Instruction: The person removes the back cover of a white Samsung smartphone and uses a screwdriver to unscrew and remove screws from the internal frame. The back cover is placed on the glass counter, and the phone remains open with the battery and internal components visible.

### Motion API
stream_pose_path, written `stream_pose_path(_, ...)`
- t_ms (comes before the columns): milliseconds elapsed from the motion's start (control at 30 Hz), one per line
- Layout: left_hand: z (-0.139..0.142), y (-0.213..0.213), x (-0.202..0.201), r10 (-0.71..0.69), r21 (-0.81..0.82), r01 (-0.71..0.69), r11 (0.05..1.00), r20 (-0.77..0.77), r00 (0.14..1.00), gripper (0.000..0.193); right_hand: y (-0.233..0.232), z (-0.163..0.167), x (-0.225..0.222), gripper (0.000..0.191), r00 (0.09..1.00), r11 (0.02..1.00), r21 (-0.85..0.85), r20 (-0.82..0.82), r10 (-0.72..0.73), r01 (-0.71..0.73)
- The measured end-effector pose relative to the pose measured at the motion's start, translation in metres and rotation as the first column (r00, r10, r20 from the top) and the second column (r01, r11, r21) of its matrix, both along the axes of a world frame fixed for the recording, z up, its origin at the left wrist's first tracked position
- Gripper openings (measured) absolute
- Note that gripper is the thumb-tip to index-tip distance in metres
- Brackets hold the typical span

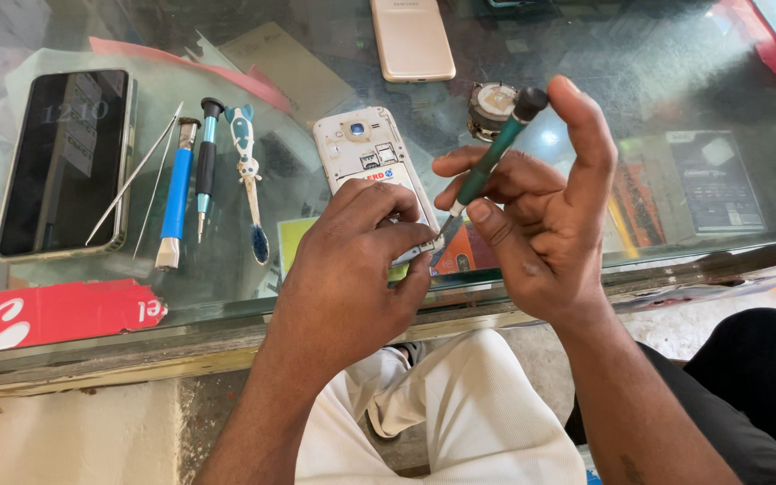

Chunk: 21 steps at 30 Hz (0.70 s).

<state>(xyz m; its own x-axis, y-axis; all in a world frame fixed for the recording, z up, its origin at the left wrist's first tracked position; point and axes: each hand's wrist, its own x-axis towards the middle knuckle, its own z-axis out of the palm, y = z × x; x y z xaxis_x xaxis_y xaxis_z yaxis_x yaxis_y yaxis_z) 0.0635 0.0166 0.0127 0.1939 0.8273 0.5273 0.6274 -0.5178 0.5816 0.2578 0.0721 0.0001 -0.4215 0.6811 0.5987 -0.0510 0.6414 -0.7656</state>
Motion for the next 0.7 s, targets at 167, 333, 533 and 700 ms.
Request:
stream_pose_path(167,-0.001,0.001,0.0,-0.001,-0.01,0.001,1.0,0.004,1.0,0.017,0.002,-0.001,-0.001,0.047,1.0,1.0,0.013,-0.021,0.009,-0.009)
stream_pose_path(333,-0.001,0.001,0.0,0.006,0.01,-0.006,1.0,-0.002,1.0,0.018,0.007,-0.012,-0.001,0.047,1.0,0.993,0.118,0.009,-0.009,0.008)
stream_pose_path(533,0.0,0.0,0.001,0.005,-0.023,-0.005,1.0,0.014,1.0,0.018,0.007,-0.016,0.006,0.048,1.0,0.999,0.039,-0.014,0.021,-0.02)
stream_pose_path(700,-0.001,0.0,0.001,0.005,0.002,-0.005,1.0,0.011,1.0,0.017,0.006,-0.015,0.009,0.049,0.996,1.0,0.005,-0.087,0.018,-0.017)
